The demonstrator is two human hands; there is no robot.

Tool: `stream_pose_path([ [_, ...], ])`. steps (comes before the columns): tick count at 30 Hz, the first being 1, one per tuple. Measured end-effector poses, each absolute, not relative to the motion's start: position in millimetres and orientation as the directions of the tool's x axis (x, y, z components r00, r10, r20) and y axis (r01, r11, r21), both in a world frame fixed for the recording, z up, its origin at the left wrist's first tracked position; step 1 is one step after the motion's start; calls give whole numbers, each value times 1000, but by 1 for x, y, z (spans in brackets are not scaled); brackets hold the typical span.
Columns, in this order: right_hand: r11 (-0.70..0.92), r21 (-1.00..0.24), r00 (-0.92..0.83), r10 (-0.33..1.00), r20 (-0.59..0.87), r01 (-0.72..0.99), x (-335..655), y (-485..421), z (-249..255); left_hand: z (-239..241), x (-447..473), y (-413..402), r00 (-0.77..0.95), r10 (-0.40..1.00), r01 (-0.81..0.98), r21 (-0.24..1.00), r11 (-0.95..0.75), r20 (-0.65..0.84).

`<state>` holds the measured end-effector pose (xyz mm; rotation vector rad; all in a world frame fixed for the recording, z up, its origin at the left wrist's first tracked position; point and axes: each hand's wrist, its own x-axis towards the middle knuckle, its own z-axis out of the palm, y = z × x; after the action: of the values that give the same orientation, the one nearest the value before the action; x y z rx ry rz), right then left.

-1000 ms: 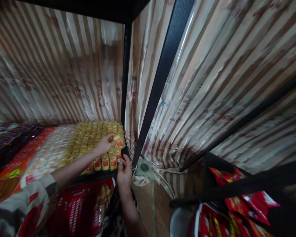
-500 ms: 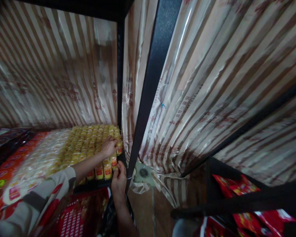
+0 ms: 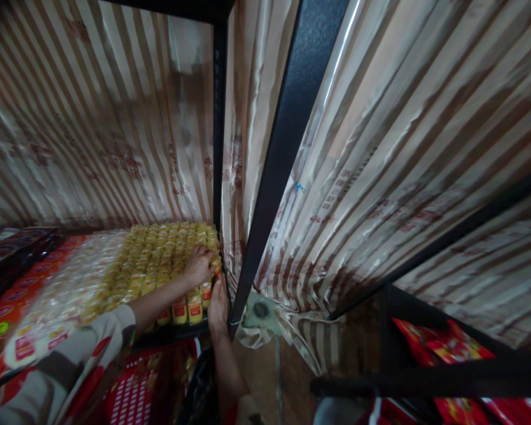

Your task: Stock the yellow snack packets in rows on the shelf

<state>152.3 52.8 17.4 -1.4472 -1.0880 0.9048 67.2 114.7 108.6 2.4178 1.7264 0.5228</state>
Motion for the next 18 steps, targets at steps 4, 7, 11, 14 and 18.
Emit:
stream_pose_path([
  [4,-23,-989,327,945,28,149,153,55,11,104,65,117,306,923,864,340,-372,233],
  [7,-36,-987,318,948,16,156,151,56,11,102,64,119,316,921,859,344,-380,227],
  [11,-46,-977,284,959,15,206,149,58,11,101,66,120,316,922,859,344,-379,226],
  [14,-30,-971,278,960,38,239,149,58,10,105,66,118,327,918,852,349,-389,225],
  [18,-36,-949,335,939,75,314,149,58,12,113,64,105,284,908,816,420,-398,309],
])
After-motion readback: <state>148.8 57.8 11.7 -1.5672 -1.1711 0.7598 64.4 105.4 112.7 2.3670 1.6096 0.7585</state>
